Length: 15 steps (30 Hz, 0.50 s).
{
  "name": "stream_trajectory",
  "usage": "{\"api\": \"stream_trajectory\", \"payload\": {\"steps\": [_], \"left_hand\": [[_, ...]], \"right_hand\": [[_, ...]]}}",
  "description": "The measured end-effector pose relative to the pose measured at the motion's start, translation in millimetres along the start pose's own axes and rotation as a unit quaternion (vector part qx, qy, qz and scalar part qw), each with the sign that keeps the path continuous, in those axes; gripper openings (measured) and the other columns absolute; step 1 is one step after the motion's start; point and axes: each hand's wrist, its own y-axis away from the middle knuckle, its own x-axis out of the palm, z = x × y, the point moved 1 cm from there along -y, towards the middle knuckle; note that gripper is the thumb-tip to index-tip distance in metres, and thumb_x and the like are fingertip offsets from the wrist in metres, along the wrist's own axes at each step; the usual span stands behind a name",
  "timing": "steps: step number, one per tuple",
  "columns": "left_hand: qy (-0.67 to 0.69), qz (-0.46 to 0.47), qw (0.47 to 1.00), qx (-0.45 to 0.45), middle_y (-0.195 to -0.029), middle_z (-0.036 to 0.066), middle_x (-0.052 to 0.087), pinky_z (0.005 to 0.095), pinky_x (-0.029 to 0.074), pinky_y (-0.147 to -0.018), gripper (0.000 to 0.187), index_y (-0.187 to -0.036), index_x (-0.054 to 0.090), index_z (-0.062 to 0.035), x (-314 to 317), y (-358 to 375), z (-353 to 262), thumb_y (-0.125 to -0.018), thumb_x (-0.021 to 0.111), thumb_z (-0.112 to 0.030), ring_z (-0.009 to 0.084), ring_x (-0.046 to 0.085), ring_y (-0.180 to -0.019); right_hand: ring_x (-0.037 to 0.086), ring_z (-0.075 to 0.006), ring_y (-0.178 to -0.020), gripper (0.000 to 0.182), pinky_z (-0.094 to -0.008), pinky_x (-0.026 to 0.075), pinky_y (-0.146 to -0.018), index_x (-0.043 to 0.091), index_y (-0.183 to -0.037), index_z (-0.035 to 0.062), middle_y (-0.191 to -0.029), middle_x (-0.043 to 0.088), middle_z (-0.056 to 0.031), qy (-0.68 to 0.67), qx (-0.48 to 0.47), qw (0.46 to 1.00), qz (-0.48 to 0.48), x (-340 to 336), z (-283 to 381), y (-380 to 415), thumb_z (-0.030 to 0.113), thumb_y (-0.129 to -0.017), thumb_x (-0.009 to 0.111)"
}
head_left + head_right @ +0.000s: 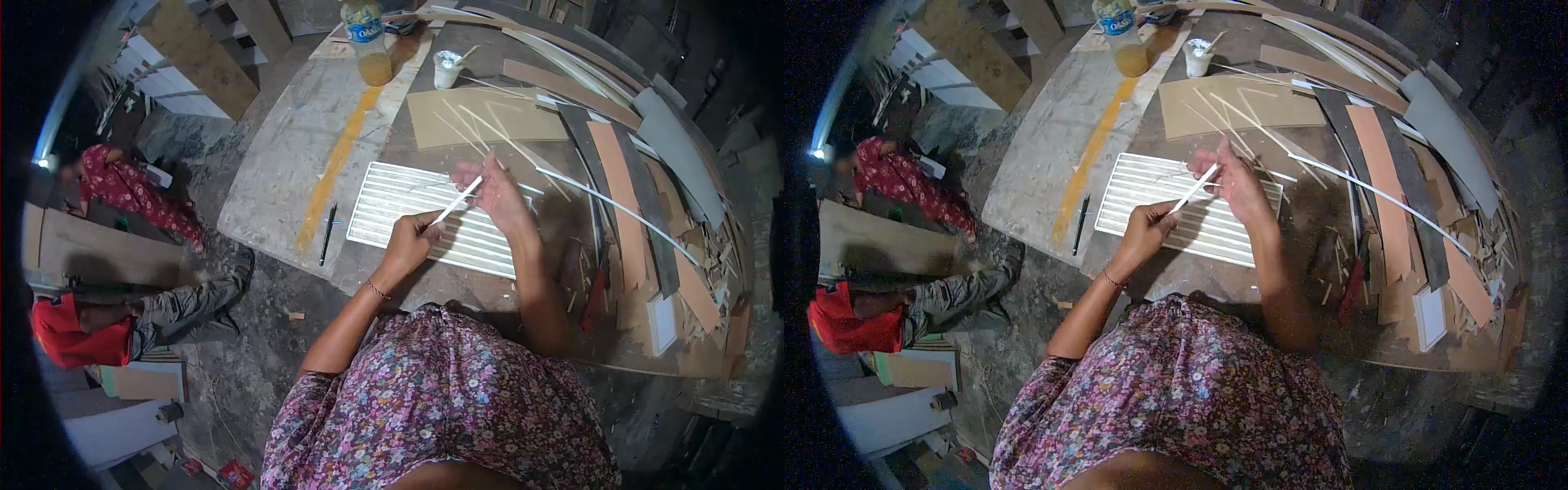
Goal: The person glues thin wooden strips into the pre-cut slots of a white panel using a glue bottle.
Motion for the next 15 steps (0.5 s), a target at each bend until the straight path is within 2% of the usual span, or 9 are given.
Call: {"api": "stream_trajectory", "payload": {"steps": [1, 2, 5, 8, 11, 15], "left_hand": [[-0.037, -0.002, 0.999, 0.017, -0.063, 0.009, 0.059, 0.0273, 0.041, -0.054, 0.022, -0.098, 0.060, -0.0010, -1, 3, 0, -0.078, 0.054, -0.008, 0.0098, 0.050, -0.057], [-0.053, -0.016, 0.998, 0.034, -0.068, 0.017, 0.059, 0.0327, 0.043, -0.057, 0.022, -0.097, 0.060, -0.0019, -2, 5, 3, -0.076, 0.055, -0.008, 0.0206, 0.056, -0.058], [-0.170, -0.029, 0.983, 0.069, -0.069, 0.020, 0.058, 0.0355, 0.044, -0.059, 0.022, -0.095, 0.061, -0.0017, -9, 9, -6, -0.075, 0.055, -0.008, 0.0311, 0.057, -0.061], [-0.227, -0.029, 0.972, 0.044, -0.069, 0.021, 0.056, 0.0384, 0.043, -0.059, 0.021, -0.092, 0.061, -0.0002, -10, 10, -14, -0.074, 0.056, -0.008, 0.0355, 0.055, -0.065], [-0.263, -0.030, 0.960, 0.087, -0.067, 0.020, 0.056, 0.0394, 0.043, -0.058, 0.019, -0.089, 0.061, 0.0013, -7, 8, -3, -0.074, 0.056, -0.008, 0.0347, 0.055, -0.064], [-0.281, -0.045, 0.953, 0.102, -0.069, 0.019, 0.056, 0.0396, 0.043, -0.058, 0.019, -0.090, 0.061, 0.0002, -4, 8, -1, -0.073, 0.056, -0.009, 0.0344, 0.055, -0.064]], "right_hand": [[0.056, -0.0159, -0.081, 0.047, -0.0266, 0.041, -0.070, 0.050, -0.106, -0.0024, -0.088, 0.059, -0.0130, 0.013, -0.001, 1.000, 0.014, 0, 1, 1, 0.039, -0.083, 0.049], [0.056, -0.0157, -0.081, 0.043, -0.0252, 0.040, -0.070, 0.049, -0.108, -0.0039, -0.086, 0.060, -0.0129, 0.024, -0.013, 0.999, 0.019, -2, -2, -2, 0.029, -0.081, 0.055], [0.057, -0.0142, -0.081, 0.040, -0.0241, 0.041, -0.070, 0.049, -0.108, -0.0045, -0.084, 0.061, -0.0112, 0.114, 0.002, 0.993, 0.027, 0, 2, -2, 0.017, -0.076, 0.061], [0.057, -0.0127, -0.078, 0.042, -0.0237, 0.043, -0.070, 0.050, -0.107, -0.0051, -0.083, 0.062, -0.0101, 0.173, -0.019, 0.984, 0.043, -2, 4, -5, 0.008, -0.071, 0.066], [0.058, -0.0117, -0.074, 0.042, -0.0198, 0.043, -0.068, 0.047, -0.108, -0.0062, -0.079, 0.060, -0.0071, 0.187, -0.027, 0.981, 0.034, -4, 0, -9, 0.008, -0.073, 0.063], [0.058, -0.0129, -0.077, 0.043, -0.0209, 0.044, -0.070, 0.047, -0.108, -0.0074, -0.082, 0.061, -0.0098, 0.245, -0.038, 0.969, -0.024, -1, -11, -15, 0.006, -0.071, 0.064]]}}
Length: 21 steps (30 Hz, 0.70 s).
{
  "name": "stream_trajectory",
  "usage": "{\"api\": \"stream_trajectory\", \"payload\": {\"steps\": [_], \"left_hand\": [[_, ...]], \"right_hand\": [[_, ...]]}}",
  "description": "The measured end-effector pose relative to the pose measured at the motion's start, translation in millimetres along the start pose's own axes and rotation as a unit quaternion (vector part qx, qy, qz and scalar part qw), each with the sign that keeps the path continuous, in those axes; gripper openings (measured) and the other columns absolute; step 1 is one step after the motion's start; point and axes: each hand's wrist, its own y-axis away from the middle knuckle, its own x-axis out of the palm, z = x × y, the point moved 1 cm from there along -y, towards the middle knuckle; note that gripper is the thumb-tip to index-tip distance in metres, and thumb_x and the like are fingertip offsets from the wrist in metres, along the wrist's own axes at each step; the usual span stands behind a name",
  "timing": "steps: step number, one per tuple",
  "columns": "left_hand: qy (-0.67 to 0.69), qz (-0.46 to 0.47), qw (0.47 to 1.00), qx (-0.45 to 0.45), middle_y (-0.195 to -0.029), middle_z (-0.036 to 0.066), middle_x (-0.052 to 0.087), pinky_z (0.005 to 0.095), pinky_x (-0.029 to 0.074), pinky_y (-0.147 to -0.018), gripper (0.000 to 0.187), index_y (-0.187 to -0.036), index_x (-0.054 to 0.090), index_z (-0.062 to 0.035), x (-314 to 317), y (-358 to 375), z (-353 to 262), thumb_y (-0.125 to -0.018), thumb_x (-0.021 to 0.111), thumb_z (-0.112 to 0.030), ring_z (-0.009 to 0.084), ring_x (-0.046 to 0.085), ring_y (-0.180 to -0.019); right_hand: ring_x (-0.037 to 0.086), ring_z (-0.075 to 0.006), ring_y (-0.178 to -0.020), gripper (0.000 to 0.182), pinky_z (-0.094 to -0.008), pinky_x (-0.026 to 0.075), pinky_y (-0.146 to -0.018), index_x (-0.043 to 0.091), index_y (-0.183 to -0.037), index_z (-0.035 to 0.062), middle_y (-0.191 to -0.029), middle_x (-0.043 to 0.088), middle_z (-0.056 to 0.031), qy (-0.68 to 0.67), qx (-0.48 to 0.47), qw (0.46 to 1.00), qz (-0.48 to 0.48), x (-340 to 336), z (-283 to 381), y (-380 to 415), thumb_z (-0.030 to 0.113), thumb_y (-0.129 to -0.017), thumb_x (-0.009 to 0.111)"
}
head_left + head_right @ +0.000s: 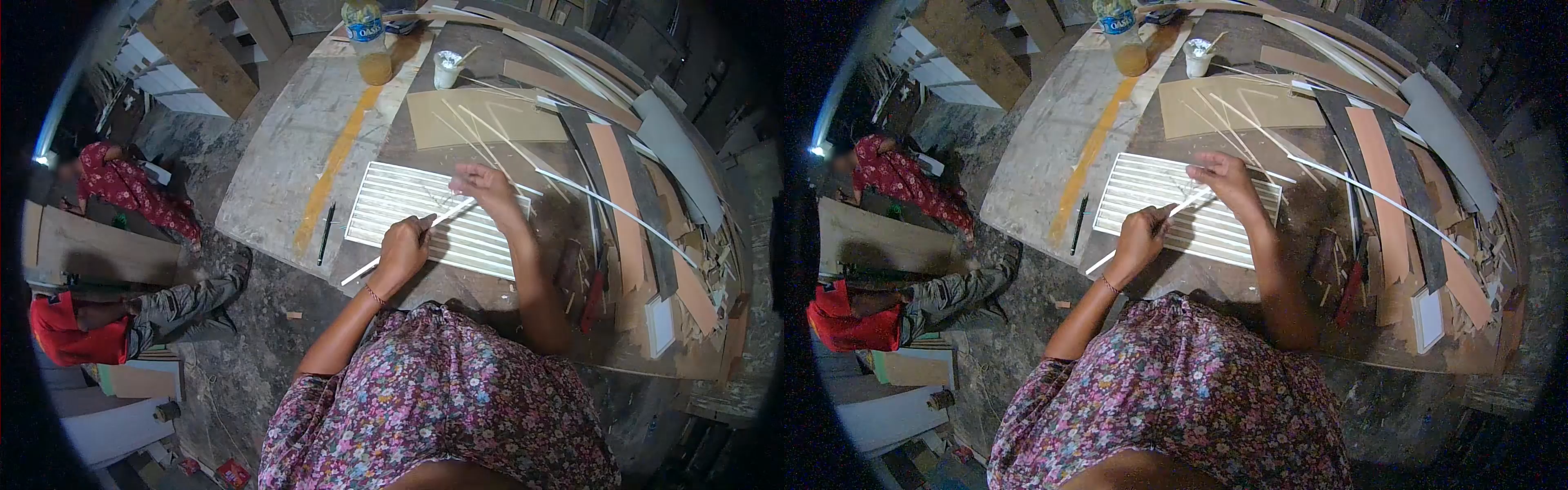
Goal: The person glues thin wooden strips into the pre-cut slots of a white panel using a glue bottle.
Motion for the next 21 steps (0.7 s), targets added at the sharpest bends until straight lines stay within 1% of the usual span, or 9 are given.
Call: {"api": "stream_trajectory", "payload": {"steps": [2, 5, 8, 11, 14, 17, 18, 20, 21], "left_hand": [[-0.016, -0.009, 1.000, 0.014, -0.070, 0.018, 0.056, 0.0394, 0.043, -0.058, 0.020, -0.091, 0.061, -0.0010, 2, 0, 2, -0.073, 0.056, -0.009, 0.0341, 0.055, -0.064], [-0.048, -0.009, 0.998, 0.024, -0.070, 0.018, 0.055, 0.0392, 0.043, -0.058, 0.022, -0.094, 0.060, -0.0024, -3, 1, -4, -0.073, 0.056, -0.009, 0.0330, 0.055, -0.064], [-0.046, 0.004, 0.999, 0.013, -0.070, 0.017, 0.055, 0.0390, 0.044, -0.057, 0.024, -0.097, 0.060, -0.0032, -2, 2, -5, -0.073, 0.056, -0.009, 0.0323, 0.055, -0.064], [-0.048, 0.005, 0.999, -0.002, -0.071, 0.017, 0.056, 0.0392, 0.044, -0.058, 0.025, -0.097, 0.059, -0.0027, -1, 3, -5, -0.073, 0.055, -0.008, 0.0320, 0.055, -0.064], [-0.041, -0.026, 0.999, -0.008, -0.070, 0.019, 0.055, 0.0392, 0.044, -0.059, 0.027, -0.098, 0.059, -0.0024, -5, 0, -7, -0.071, 0.055, -0.004, 0.0340, 0.055, -0.065], [-0.073, -0.030, 0.997, -0.015, -0.069, 0.020, 0.055, 0.0401, 0.044, -0.059, 0.028, -0.097, 0.059, -0.0022, -3, -2, -5, -0.069, 0.056, -0.003, 0.0343, 0.055, -0.064], [-0.113, 0.013, 0.992, -0.047, -0.070, 0.020, 0.055, 0.0401, 0.044, -0.059, 0.026, -0.095, 0.059, -0.0014, -4, -4, -5, -0.069, 0.055, -0.004, 0.0342, 0.056, -0.065], [-0.190, 0.101, 0.970, -0.110, -0.073, 0.019, 0.056, 0.0402, 0.045, -0.058, 0.022, -0.091, 0.059, 0.0001, -7, -6, -4, -0.070, 0.054, -0.005, 0.0340, 0.056, -0.067], [-0.175, 0.077, 0.977, -0.095, -0.072, 0.019, 0.056, 0.0406, 0.045, -0.058, 0.020, -0.089, 0.059, 0.0006, -5, -3, -1, -0.070, 0.054, -0.005, 0.0344, 0.056, -0.067]], "right_hand": [[0.058, -0.0136, -0.078, 0.044, -0.0217, 0.044, -0.070, 0.046, -0.108, -0.0077, -0.083, 0.061, -0.0110, 0.072, 0.025, 0.997, 0.006, 3, 6, 5, 0.005, -0.070, 0.065], [0.058, -0.0138, -0.077, 0.044, -0.0228, 0.045, -0.070, 0.048, -0.107, -0.0069, -0.082, 0.061, -0.0109, 0.059, 0.026, 0.998, 0.018, 5, 1, 3, 0.000, -0.067, 0.066], [0.059, -0.0147, -0.074, 0.049, -0.0246, 0.045, -0.068, 0.049, -0.107, -0.0059, -0.081, 0.062, -0.0130, 0.048, -0.011, 0.999, 0.013, 7, -1, -3, -0.002, -0.062, 0.068], [0.059, -0.0144, -0.072, 0.047, -0.0241, 0.046, -0.066, 0.050, -0.106, -0.0051, -0.078, 0.061, -0.0119, 0.033, -0.034, 0.998, -0.033, 10, 0, -5, -0.003, -0.062, 0.067], [0.059, -0.0134, -0.071, 0.043, -0.0241, 0.045, -0.064, 0.052, -0.103, -0.0034, -0.079, 0.062, -0.0113, 0.046, -0.056, 0.993, -0.088, 17, 4, -4, -0.003, -0.063, 0.067], [0.059, -0.0166, -0.068, 0.031, -0.0265, 0.046, -0.064, 0.055, -0.097, -0.0017, -0.075, 0.062, -0.0104, 0.135, -0.097, 0.976, -0.139, 26, 4, -1, -0.004, -0.067, 0.061], [0.059, -0.0179, -0.068, 0.029, -0.0279, 0.046, -0.065, 0.056, -0.095, -0.0014, -0.074, 0.061, -0.0102, 0.204, -0.164, 0.954, -0.147, 29, 7, 1, -0.004, -0.067, 0.060], [0.059, -0.0205, -0.069, 0.025, -0.0306, 0.046, -0.066, 0.057, -0.091, -0.0009, -0.073, 0.060, -0.0099, 0.334, -0.292, 0.882, -0.158, 35, 18, 10, -0.004, -0.067, 0.058], [0.057, -0.0262, -0.073, 0.019, -0.0350, 0.045, -0.067, 0.057, -0.087, 0.0005, -0.075, 0.059, -0.0116, 0.397, -0.371, 0.824, -0.160, 35, 23, 10, -0.001, -0.068, 0.057]]}}
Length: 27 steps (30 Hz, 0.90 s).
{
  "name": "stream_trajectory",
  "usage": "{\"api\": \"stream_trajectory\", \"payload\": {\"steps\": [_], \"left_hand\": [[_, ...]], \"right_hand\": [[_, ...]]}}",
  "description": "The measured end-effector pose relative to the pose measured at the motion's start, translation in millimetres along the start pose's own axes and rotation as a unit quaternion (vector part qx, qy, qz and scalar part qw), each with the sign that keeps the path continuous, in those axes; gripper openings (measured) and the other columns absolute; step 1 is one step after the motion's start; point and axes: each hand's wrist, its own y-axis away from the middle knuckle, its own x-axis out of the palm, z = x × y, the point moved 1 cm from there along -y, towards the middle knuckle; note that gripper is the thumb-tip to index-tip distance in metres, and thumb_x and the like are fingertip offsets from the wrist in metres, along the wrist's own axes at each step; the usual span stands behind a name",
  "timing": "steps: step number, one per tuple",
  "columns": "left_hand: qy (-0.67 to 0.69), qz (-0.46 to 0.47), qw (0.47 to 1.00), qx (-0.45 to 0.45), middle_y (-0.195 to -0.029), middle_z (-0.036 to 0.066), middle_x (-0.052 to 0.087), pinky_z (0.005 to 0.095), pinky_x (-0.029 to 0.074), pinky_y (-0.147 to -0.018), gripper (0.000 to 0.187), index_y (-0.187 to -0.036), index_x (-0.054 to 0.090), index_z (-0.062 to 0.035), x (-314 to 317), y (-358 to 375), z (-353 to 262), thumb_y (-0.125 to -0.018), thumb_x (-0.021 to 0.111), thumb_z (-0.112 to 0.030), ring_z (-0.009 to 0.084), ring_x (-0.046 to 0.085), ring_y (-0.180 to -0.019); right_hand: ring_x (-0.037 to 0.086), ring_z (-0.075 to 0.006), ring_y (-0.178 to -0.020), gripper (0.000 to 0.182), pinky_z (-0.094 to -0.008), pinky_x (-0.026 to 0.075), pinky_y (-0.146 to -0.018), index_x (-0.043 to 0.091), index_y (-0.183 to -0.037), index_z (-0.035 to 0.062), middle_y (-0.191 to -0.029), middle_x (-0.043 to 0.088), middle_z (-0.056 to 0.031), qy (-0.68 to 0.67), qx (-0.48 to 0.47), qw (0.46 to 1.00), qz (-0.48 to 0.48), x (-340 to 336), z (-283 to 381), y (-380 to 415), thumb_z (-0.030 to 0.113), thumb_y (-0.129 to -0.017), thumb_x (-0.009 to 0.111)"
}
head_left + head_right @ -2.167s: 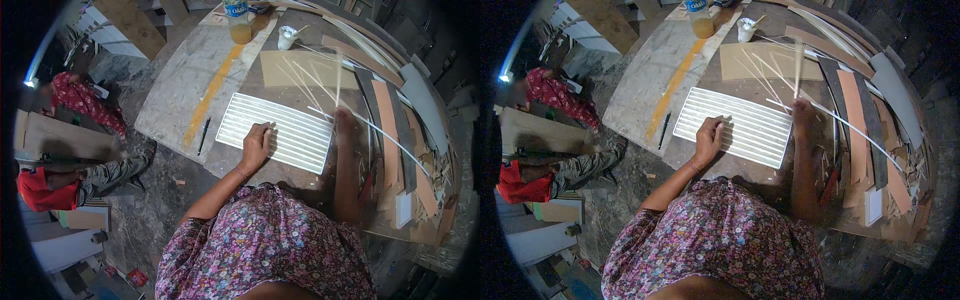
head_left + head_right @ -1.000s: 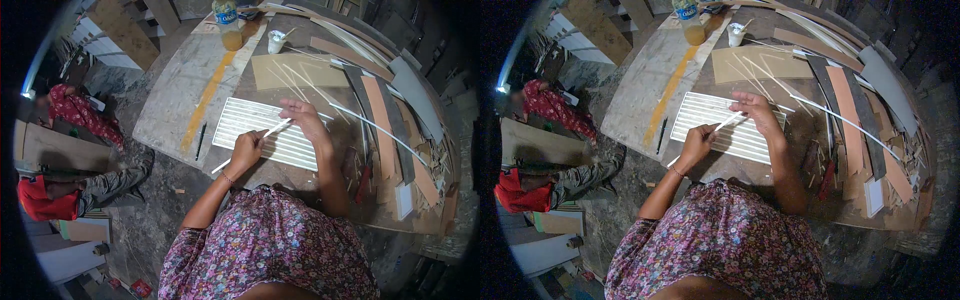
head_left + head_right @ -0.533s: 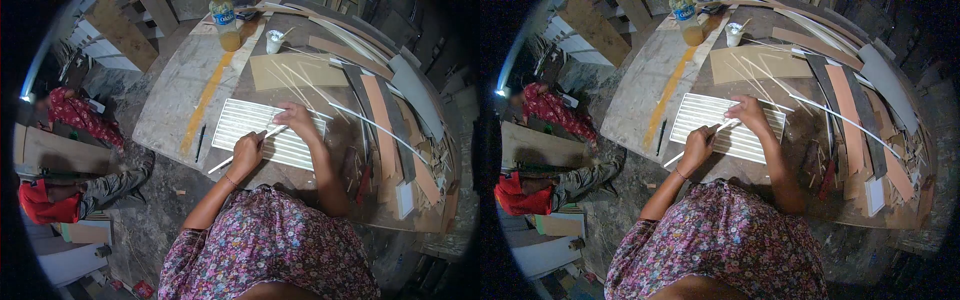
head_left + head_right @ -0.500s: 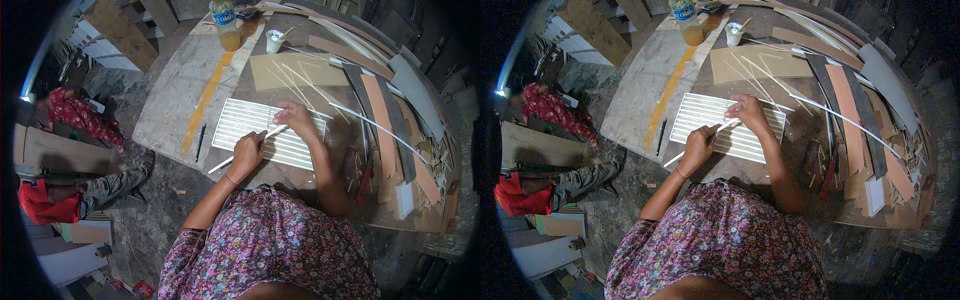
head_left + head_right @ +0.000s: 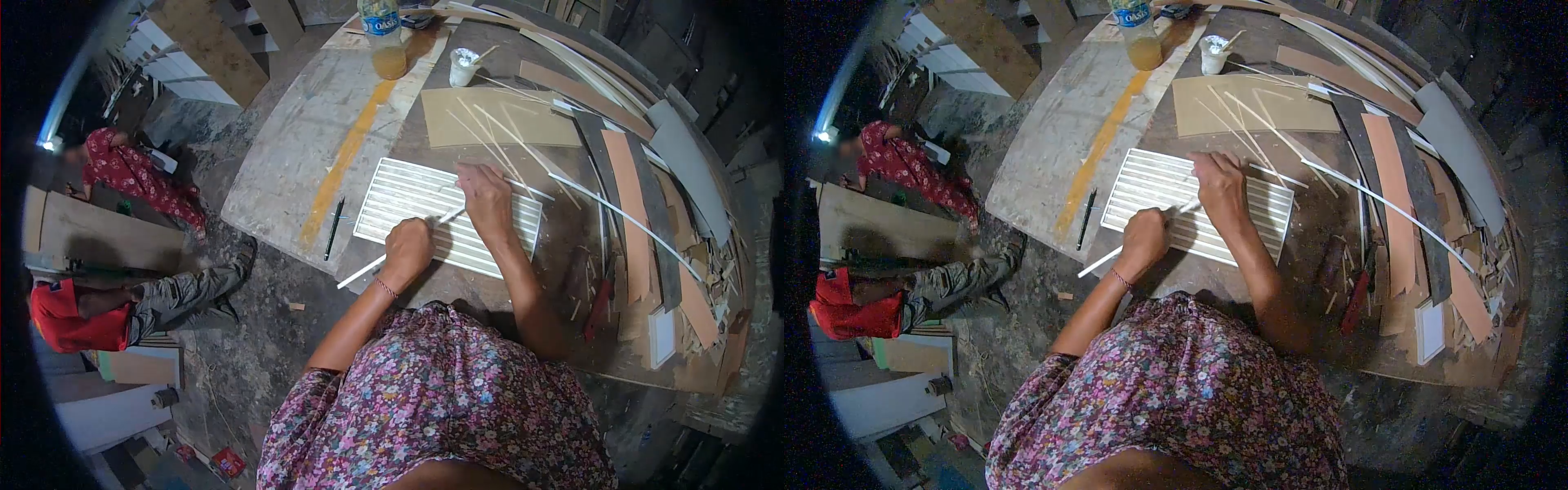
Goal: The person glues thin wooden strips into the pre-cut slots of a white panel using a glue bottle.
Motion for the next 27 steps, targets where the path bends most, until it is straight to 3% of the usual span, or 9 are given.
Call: {"api": "stream_trajectory", "payload": {"steps": [3, 9, 11, 14, 17, 19, 21, 24, 27], "left_hand": [[0.050, -0.068, 0.996, 0.030, -0.072, 0.020, 0.055, 0.0418, 0.045, -0.058, 0.018, -0.086, 0.058, 0.0023, 6, 1, 8, -0.071, 0.053, -0.004, 0.0356, 0.056, -0.068], [0.088, -0.206, 0.975, 0.015, -0.078, 0.028, 0.049, 0.0428, 0.043, -0.059, 0.027, -0.098, 0.053, 0.0066, 0, -14, 41, -0.073, 0.050, -0.002, 0.0391, 0.053, -0.066], [0.064, -0.233, 0.969, -0.053, -0.076, 0.026, 0.049, 0.0416, 0.043, -0.060, 0.025, -0.095, 0.052, 0.0082, -1, -18, 55, -0.072, 0.049, -0.001, 0.0377, 0.052, -0.067], [-0.005, -0.223, 0.972, -0.070, -0.073, 0.023, 0.049, 0.0404, 0.043, -0.059, 0.021, -0.089, 0.053, 0.0082, 9, -23, 80, -0.070, 0.049, 0.000, 0.0361, 0.052, -0.068], [0.000, -0.260, 0.963, -0.077, -0.072, 0.022, 0.050, 0.0396, 0.042, -0.060, 0.016, -0.083, 0.054, 0.0064, 15, -21, 81, -0.069, 0.049, 0.001, 0.0345, 0.053, -0.070], [-0.005, -0.277, 0.958, -0.077, -0.072, 0.020, 0.051, 0.0397, 0.042, -0.060, 0.014, -0.081, 0.054, 0.0053, 20, -21, 84, -0.069, 0.049, 0.001, 0.0336, 0.053, -0.070], [-0.010, -0.286, 0.955, -0.082, -0.072, 0.019, 0.051, 0.0398, 0.043, -0.060, 0.012, -0.078, 0.054, 0.0043, 22, -22, 86, -0.069, 0.048, 0.001, 0.0330, 0.053, -0.071], [-0.012, -0.288, 0.953, -0.094, -0.074, 0.018, 0.052, 0.0400, 0.043, -0.060, 0.009, -0.075, 0.055, 0.0033, 22, -24, 84, -0.069, 0.048, 0.000, 0.0327, 0.053, -0.072], [-0.004, -0.287, 0.952, -0.106, -0.074, 0.018, 0.052, 0.0400, 0.043, -0.060, 0.009, -0.074, 0.055, 0.0027, 26, -32, 87, -0.070, 0.048, 0.000, 0.0327, 0.053, -0.072]], "right_hand": [[0.056, -0.0286, -0.074, 0.016, -0.0360, 0.043, -0.068, 0.058, -0.085, 0.0007, -0.077, 0.059, -0.0134, 0.017, -0.029, 0.999, 0.016, -13, 8, -8, -0.001, -0.069, 0.056], [0.056, -0.0294, -0.070, 0.010, -0.0397, 0.042, -0.066, 0.059, -0.078, 0.0019, -0.072, 0.058, -0.0130, 0.104, 0.075, 0.984, -0.126, -33, -53, -8, 0.003, -0.071, 0.052], [0.056, -0.0305, -0.067, 0.010, -0.0391, 0.042, -0.063, 0.059, -0.078, 0.0032, -0.071, 0.059, -0.0135, 0.173, 0.078, 0.974, -0.123, -39, -73, 0, 0.007, -0.073, 0.052], [0.055, -0.0329, -0.060, 0.013, -0.0386, 0.042, -0.056, 0.059, -0.081, 0.0047, -0.068, 0.058, -0.0143, 0.269, 0.060, 0.956, -0.099, -37, -101, 18, 0.013, -0.078, 0.049], [0.057, -0.0306, -0.061, 0.015, -0.0377, 0.044, -0.056, 0.059, -0.083, 0.0043, -0.068, 0.059, -0.0132, 0.227, 0.178, 0.952, -0.099, -32, -108, 35, 0.014, -0.078, 0.050], [0.057, -0.0320, -0.072, 0.023, -0.0388, 0.044, -0.064, 0.060, -0.089, 0.0063, -0.080, 0.060, -0.0152, 0.116, 0.266, 0.950, -0.116, -46, -90, 39, 0.021, -0.080, 0.045], [0.057, -0.0325, -0.077, 0.026, -0.0396, 0.044, -0.068, 0.060, -0.092, 0.0076, -0.087, 0.060, -0.0157, 0.110, 0.304, 0.937, -0.130, -49, -95, 41, 0.024, -0.080, 0.044], [0.057, -0.0318, -0.077, 0.024, -0.0399, 0.044, -0.068, 0.061, -0.089, 0.0082, -0.089, 0.060, -0.0143, 0.218, 0.292, 0.918, -0.153, -51, -133, 52, 0.024, -0.078, 0.048], [0.058, -0.0298, -0.077, 0.020, -0.0386, 0.044, -0.068, 0.061, -0.087, 0.0070, -0.088, 0.060, -0.0133, 0.235, 0.308, 0.910, -0.147, -60, -110, 36, 0.021, -0.074, 0.053]]}}
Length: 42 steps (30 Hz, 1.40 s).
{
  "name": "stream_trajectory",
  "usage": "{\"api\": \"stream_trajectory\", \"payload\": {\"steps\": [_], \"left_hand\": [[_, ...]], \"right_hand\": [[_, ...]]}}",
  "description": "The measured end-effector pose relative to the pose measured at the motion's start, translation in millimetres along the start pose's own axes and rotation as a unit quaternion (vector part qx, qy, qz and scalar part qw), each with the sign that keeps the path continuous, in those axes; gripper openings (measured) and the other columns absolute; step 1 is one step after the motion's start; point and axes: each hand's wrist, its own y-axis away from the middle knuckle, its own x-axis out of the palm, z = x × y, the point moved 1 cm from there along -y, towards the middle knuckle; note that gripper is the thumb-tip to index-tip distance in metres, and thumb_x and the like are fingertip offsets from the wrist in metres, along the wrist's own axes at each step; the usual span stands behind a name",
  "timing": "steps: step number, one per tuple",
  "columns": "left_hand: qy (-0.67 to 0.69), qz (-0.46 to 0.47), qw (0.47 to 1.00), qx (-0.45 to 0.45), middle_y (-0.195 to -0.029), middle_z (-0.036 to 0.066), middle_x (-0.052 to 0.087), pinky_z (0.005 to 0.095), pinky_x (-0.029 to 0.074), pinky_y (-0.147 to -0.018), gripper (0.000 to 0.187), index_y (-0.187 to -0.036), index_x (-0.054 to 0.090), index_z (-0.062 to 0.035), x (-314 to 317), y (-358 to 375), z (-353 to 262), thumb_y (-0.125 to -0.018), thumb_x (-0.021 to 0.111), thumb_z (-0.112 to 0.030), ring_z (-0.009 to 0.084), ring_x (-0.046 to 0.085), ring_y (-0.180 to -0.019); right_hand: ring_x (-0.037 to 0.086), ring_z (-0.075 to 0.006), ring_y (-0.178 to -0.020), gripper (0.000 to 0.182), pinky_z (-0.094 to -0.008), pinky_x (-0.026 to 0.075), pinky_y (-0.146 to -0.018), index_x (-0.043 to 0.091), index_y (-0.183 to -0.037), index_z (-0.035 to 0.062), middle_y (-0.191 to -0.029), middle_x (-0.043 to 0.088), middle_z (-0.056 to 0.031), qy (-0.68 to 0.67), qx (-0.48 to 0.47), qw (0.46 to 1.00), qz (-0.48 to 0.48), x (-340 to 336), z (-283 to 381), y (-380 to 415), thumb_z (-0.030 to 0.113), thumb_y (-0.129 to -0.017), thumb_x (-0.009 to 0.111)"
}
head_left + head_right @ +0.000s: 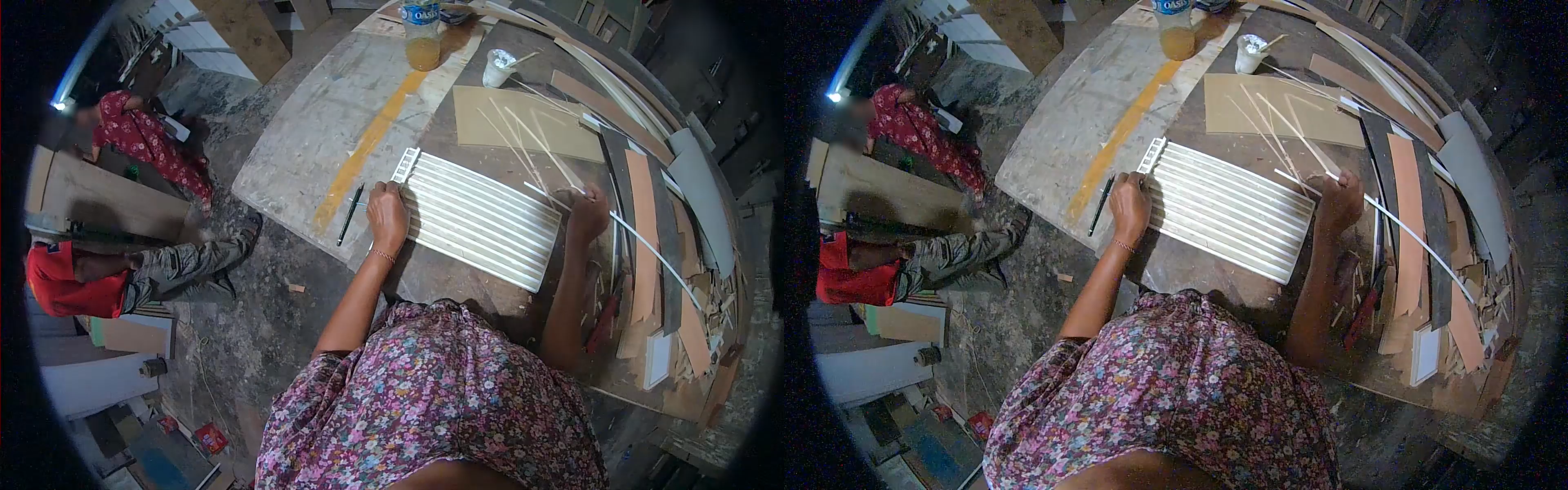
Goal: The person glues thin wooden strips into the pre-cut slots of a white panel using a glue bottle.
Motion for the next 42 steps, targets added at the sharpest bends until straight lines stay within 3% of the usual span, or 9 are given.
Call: {"api": "stream_trajectory", "payload": {"steps": [2, 5, 8, 10, 14, 17, 21, 33, 42], "left_hand": [[0.002, 0.012, 1.000, -0.011, -0.074, 0.018, 0.051, 0.0398, 0.043, -0.061, 0.009, -0.074, 0.056, 0.0028, 1, -1, -1, -0.071, 0.048, -0.001, 0.0327, 0.053, -0.073], [0.001, -0.002, 1.000, -0.012, -0.073, 0.017, 0.051, 0.0402, 0.043, -0.061, 0.009, -0.073, 0.056, 0.0030, -1, 0, -3, -0.071, 0.049, -0.002, 0.0329, 0.053, -0.072], [0.000, 0.007, 1.000, -0.006, -0.073, 0.017, 0.051, 0.0408, 0.043, -0.060, 0.008, -0.071, 0.057, 0.0029, -3, -2, -2, -0.070, 0.052, -0.004, 0.0330, 0.053, -0.071], [0.019, -0.002, 1.000, -0.009, -0.073, 0.017, 0.051, 0.0409, 0.042, -0.060, 0.008, -0.070, 0.057, 0.0024, -2, -1, 0, -0.068, 0.054, -0.004, 0.0329, 0.052, -0.071], [0.030, -0.003, 0.999, -0.019, -0.071, 0.016, 0.050, 0.0401, 0.042, -0.061, 0.007, -0.070, 0.057, 0.0013, -2, 0, 3, -0.066, 0.055, -0.004, 0.0325, 0.052, -0.070], [0.070, -0.013, 0.997, -0.016, -0.073, 0.016, 0.052, 0.0389, 0.043, -0.062, 0.008, -0.071, 0.058, 0.0005, -7, 2, 1, -0.065, 0.054, -0.002, 0.0319, 0.052, -0.071], [0.107, -0.015, 0.994, -0.004, -0.075, 0.016, 0.054, 0.0378, 0.043, -0.064, 0.012, -0.074, 0.060, -0.0010, -2, 5, 16, -0.065, 0.054, 0.000, 0.0309, 0.053, -0.073], [0.110, -0.012, 0.993, 0.032, -0.075, 0.016, 0.055, 0.0374, 0.043, -0.063, 0.017, -0.079, 0.060, 0.0005, -5, 11, 16, -0.064, 0.052, 0.002, 0.0310, 0.052, -0.072], [0.122, -0.069, 0.990, -0.012, -0.077, 0.016, 0.054, 0.0376, 0.041, -0.065, 0.017, -0.081, 0.059, 0.0006, -24, 24, 18, -0.065, 0.057, 0.002, 0.0309, 0.052, -0.075]], "right_hand": [[0.059, -0.0273, -0.077, 0.020, -0.0365, 0.045, -0.070, 0.060, -0.086, 0.0049, -0.086, 0.060, -0.0133, 0.031, 0.020, 0.998, 0.048, -3, 7, 0, 0.015, -0.069, 0.057], [0.057, -0.0284, -0.079, 0.021, -0.0393, 0.043, -0.073, 0.060, -0.086, 0.0052, -0.089, 0.059, -0.0134, -0.021, -0.074, 0.994, 0.081, 20, -9, 6, 0.014, -0.068, 0.057], [0.055, -0.0301, -0.083, 0.020, -0.0406, 0.042, -0.076, 0.060, -0.086, 0.0038, -0.092, 0.058, -0.0141, 0.034, -0.227, 0.973, 0.031, 38, 16, 16, 0.012, -0.069, 0.055], [0.053, -0.0313, -0.086, 0.020, -0.0403, 0.040, -0.079, 0.059, -0.086, 0.0013, -0.092, 0.058, -0.0150, -0.012, -0.210, 0.977, 0.038, 49, 41, 35, 0.010, -0.069, 0.056], [0.052, -0.0317, -0.084, 0.022, -0.0397, 0.039, -0.077, 0.060, -0.088, 0.0016, -0.088, 0.058, -0.0148, -0.097, -0.277, 0.941, 0.166, 60, 98, 60, 0.010, -0.067, 0.061], [0.053, -0.0314, -0.085, 0.019, -0.0403, 0.041, -0.075, 0.060, -0.087, 0.0047, -0.088, 0.058, -0.0141, -0.125, -0.249, 0.914, 0.294, 68, 129, 69, 0.015, -0.071, 0.060], [0.053, -0.0301, -0.084, 0.020, -0.0396, 0.038, -0.078, 0.061, -0.090, 0.0056, -0.086, 0.057, -0.0136, -0.143, -0.254, 0.901, 0.323, 90, 150, 80, 0.012, -0.072, 0.059], [0.043, -0.0264, -0.096, 0.044, -0.0459, 0.032, -0.080, 0.054, -0.111, 0.0197, -0.104, 0.050, -0.0087, -0.053, -0.350, 0.873, 0.335, 125, 155, 97, 0.003, -0.072, 0.045], [0.042, -0.0247, -0.102, 0.046, -0.0430, 0.031, -0.086, 0.052, -0.114, 0.0225, -0.109, 0.048, -0.0068, -0.013, -0.342, 0.871, 0.352, 116, 159, 97, 0.001, -0.074, 0.042]]}}
